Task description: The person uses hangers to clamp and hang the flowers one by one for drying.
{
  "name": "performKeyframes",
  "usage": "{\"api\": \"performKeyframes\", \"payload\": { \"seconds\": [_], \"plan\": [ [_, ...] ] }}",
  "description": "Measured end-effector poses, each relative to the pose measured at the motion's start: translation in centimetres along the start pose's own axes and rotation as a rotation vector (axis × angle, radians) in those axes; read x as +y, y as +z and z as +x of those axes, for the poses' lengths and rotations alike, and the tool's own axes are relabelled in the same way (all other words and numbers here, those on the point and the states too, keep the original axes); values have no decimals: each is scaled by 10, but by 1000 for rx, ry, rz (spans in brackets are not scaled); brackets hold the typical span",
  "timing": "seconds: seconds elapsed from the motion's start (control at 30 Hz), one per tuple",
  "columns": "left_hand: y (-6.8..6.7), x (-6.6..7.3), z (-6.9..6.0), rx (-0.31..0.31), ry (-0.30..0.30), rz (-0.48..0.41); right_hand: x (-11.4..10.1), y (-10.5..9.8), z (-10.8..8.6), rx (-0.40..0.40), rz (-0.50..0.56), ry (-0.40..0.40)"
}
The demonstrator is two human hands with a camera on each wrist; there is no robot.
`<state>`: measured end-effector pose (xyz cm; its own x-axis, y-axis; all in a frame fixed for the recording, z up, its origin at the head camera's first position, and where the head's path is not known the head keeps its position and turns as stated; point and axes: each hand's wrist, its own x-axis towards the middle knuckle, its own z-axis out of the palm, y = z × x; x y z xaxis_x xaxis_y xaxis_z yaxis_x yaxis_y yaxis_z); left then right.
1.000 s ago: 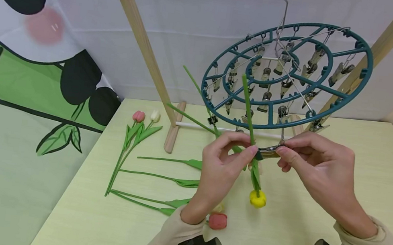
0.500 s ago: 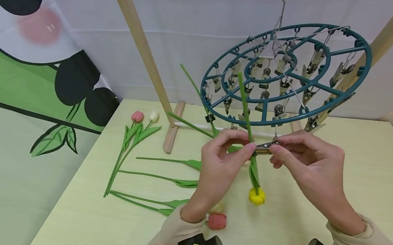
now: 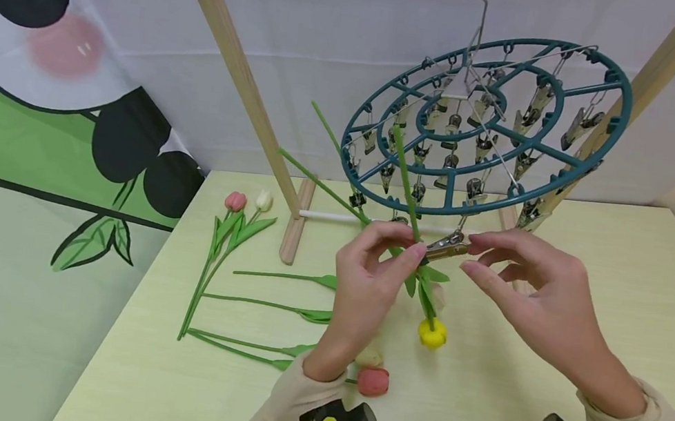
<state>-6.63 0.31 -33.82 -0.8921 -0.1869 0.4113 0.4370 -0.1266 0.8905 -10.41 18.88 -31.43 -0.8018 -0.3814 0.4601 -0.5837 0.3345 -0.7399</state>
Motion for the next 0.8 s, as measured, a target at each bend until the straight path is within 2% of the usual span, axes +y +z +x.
{"api": "performKeyframes", "payload": {
  "seconds": [0.3,0.6,0.8],
  "plan": [
    [-7,-2,1,13,-4,5,1,-11,-3,60,-94,-114],
    [-13,-2,1,10,-16,24,3,-17,-5,66,-137,-125],
    [-20,-3,1,14,-14,19,2,-19,-4,105,-155,-144]
  ]
}}
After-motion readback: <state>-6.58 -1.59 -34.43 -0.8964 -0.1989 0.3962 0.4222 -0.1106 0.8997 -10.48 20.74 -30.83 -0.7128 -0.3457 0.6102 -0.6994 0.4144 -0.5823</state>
